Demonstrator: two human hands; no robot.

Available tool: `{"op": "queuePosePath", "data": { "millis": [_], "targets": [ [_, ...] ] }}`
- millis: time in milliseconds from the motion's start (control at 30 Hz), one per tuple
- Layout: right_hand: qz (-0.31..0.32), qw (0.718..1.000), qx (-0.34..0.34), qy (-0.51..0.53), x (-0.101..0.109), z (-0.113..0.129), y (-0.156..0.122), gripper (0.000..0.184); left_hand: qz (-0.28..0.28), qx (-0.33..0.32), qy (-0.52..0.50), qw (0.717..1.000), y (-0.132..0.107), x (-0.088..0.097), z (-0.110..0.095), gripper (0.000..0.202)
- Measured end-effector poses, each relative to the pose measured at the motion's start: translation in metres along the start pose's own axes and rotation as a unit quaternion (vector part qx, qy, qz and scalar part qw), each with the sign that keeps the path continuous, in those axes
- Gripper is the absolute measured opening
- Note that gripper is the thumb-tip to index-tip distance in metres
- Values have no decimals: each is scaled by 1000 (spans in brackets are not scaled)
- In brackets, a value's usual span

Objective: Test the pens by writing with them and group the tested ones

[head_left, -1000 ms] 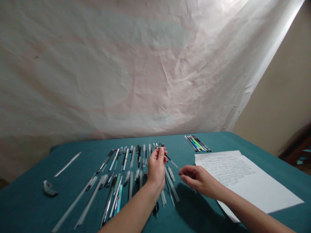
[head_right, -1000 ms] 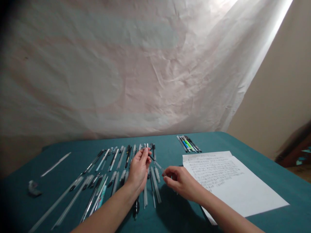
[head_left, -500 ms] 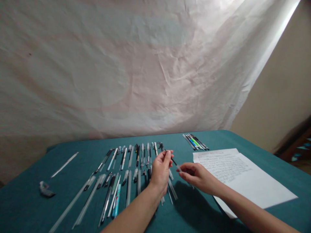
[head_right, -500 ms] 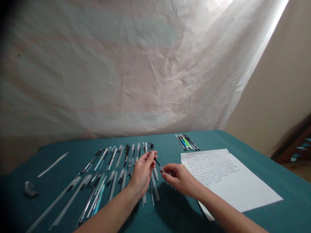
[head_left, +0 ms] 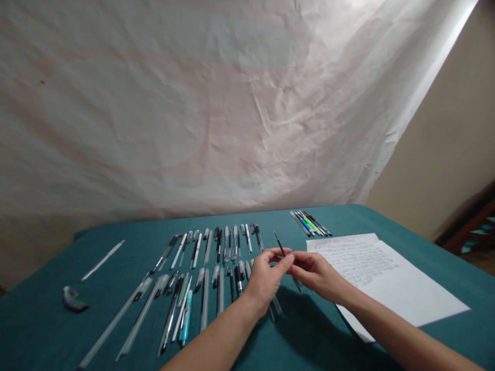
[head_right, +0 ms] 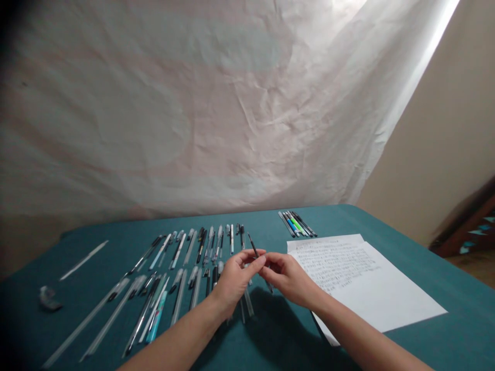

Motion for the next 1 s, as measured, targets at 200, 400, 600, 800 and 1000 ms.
{"op": "queuePosePath", "data": {
  "millis": [200, 400, 600, 800, 1000],
  "targets": [
    [31, 999, -34, 4, 2, -8, 2, 33, -38, -49, -37, 997, 2, 12, -22, 29],
    [53, 988, -6, -144, 4, -31, 19, 22, -70, -83, -31, 994, 4, 25, -43, 31],
    [82, 949, 74, -295, -18, -33, 36, 13, -66, -84, -48, 993, 8, 26, -33, 42],
    [95, 941, 63, -317, -23, -35, 38, 13, -66, -92, -52, 992, 8, 26, -35, 36],
    [88, 944, 50, -313, -22, -39, 37, 12, -56, -75, -61, 994, 9, 24, -30, 34]
  ]
}}
Point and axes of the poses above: each hand's wrist, its own y-axis towards the middle knuckle, its own x-axis out of the back of the hand, z = x × y, the point moved 8 cm from there along y, towards the middle knuckle, and after that the axes turned 12 degrees about x, right-handed, at the moved point
